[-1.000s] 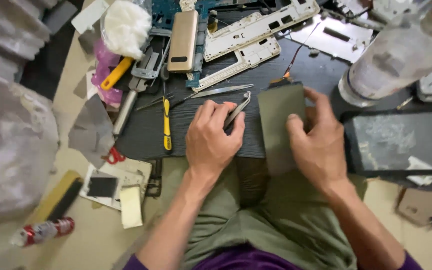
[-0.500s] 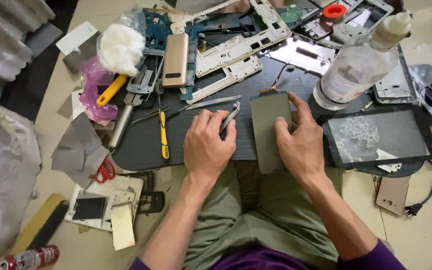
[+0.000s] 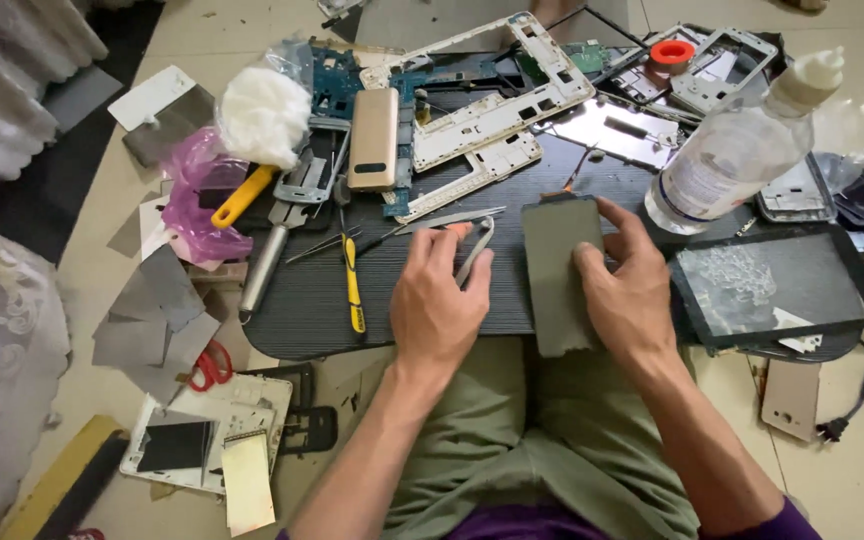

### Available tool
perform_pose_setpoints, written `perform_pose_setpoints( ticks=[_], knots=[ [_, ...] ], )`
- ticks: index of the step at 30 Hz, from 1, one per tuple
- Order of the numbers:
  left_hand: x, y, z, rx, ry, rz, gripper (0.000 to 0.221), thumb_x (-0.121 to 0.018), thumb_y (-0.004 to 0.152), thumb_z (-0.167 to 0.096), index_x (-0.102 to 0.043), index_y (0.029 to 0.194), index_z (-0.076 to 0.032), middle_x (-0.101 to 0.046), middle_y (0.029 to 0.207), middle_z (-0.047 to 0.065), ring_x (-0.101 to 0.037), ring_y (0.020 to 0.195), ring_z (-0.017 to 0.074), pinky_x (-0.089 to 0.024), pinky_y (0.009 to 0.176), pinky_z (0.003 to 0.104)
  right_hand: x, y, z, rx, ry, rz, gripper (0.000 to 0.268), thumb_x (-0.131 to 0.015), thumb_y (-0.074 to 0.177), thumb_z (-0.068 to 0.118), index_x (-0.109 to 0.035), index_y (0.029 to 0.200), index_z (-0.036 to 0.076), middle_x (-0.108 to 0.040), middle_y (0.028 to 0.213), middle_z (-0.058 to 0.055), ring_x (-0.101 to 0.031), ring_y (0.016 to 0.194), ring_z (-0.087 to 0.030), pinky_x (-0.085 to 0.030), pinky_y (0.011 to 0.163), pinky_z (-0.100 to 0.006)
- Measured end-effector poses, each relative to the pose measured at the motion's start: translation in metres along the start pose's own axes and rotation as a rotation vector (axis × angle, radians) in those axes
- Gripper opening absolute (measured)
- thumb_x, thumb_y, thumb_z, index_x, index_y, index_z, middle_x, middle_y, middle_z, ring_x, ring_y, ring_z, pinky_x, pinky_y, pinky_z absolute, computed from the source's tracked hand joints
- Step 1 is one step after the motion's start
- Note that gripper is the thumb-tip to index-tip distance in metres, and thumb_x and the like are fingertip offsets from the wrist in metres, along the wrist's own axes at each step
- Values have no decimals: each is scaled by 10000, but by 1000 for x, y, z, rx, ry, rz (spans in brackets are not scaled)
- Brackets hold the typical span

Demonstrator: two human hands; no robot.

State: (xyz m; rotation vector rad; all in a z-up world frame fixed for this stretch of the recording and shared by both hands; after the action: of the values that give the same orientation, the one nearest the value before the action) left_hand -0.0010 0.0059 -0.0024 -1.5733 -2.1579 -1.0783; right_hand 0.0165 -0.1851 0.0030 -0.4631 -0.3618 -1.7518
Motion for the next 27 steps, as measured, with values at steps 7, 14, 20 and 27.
perform_pose_setpoints(
  ticks=[7, 14, 20, 27],
  knots=[
    [9, 9, -33, 345, -320, 72, 426, -647, 915, -447, -732, 1073, -61, -739, 852, 127, -741, 746, 317, -562, 644, 438, -24, -17, 0, -30, 444, 115, 566, -562, 966, 134, -478, 1525, 104, -708, 1004, -96, -643, 817, -176, -574, 694, -357],
    [4, 17, -20, 585, -475, 235, 312, -714, 870, -432, -734, 808, -127, -665, 654, 51, -610, 655, 193, -496, 632, 366, -13, -25, 21, 68, 192, 130, 384, -599, 997, 207, -608, 1363, 93, -761, 1003, -143, -752, 836, -262, -591, 655, -437],
    [30, 27, -21, 459, -267, 591, 303, -683, 851, -419, -711, 739, -139, -614, 615, 36, -584, 621, 198, -499, 634, 373, 9, -16, 34, 552, -164, -74, 242, -658, 1046, 139, -692, 1272, 60, -600, 1169, -134, -659, 1119, -354, -592, 847, -457],
    [21, 41, -15, 285, -171, 800, 204, -643, 825, -302, -672, 721, -129, -619, 664, 81, -619, 715, 238, -513, 698, 403, 19, -10, 36, 589, -144, 284, 146, -678, 991, 132, -738, 1081, 34, -721, 906, -186, -733, 933, -374, -597, 774, -480]
  ],
)
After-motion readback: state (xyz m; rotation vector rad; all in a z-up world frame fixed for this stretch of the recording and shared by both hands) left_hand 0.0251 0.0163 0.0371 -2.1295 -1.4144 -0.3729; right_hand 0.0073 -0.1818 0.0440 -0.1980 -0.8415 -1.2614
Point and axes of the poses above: each hand's wrist, its own y-axis towards the middle knuckle, its own x-axis out of the back of the hand, z = x × y, the point moved 1 cm from there along y, towards the middle knuckle
